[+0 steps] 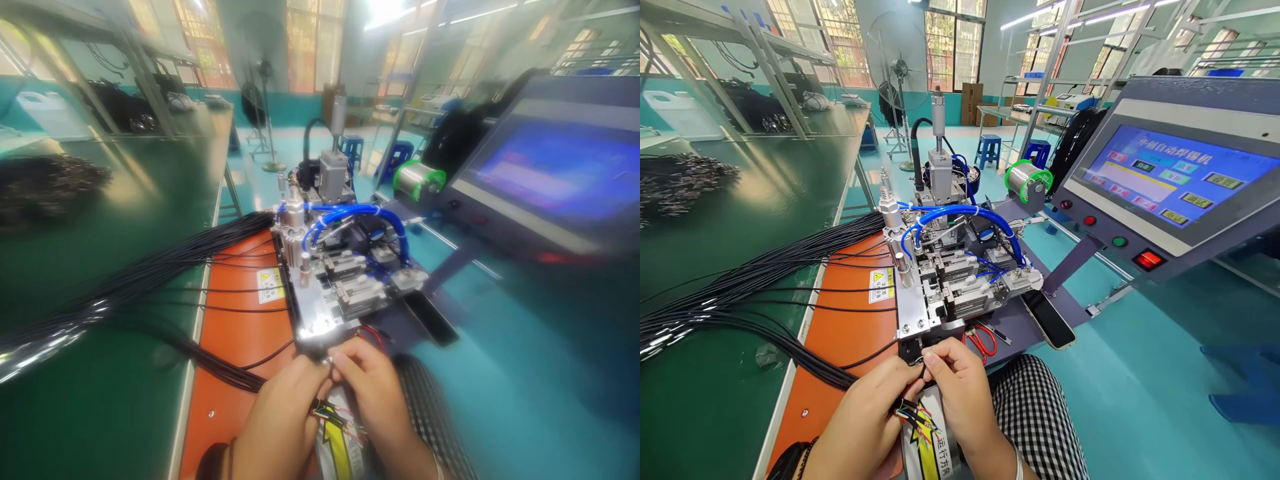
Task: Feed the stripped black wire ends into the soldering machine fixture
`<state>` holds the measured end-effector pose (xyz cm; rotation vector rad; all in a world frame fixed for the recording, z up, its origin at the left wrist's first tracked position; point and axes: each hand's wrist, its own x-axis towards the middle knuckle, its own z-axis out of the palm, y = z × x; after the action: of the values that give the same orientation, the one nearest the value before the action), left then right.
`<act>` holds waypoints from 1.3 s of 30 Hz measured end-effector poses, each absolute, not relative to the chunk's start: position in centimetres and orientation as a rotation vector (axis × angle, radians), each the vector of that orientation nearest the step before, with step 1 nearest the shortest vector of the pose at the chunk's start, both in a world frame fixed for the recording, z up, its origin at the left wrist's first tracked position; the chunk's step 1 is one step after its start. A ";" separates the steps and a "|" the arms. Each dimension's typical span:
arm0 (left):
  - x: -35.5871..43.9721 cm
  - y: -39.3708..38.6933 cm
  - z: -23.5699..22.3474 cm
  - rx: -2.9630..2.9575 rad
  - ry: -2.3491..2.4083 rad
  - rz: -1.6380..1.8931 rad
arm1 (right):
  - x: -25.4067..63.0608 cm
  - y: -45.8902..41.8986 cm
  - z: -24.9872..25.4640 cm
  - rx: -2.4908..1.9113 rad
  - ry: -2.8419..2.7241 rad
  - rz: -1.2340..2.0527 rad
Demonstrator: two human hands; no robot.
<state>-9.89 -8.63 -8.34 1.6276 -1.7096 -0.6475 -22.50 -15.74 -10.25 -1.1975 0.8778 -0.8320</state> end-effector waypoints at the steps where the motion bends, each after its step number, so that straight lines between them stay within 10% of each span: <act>1: -9.8 -8.6 -8.4 1.630 -1.712 -0.650 | -22.6 -15.9 -10.1 -1.231 0.886 -0.807; 39: -7.4 -9.4 -7.5 1.702 -1.914 -0.795 | -25.6 -18.1 -13.0 -1.232 0.786 -0.512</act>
<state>-7.40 -9.36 -7.54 1.7015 -1.9136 -0.7948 -25.56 -18.12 -12.99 -1.2319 0.7857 -0.5117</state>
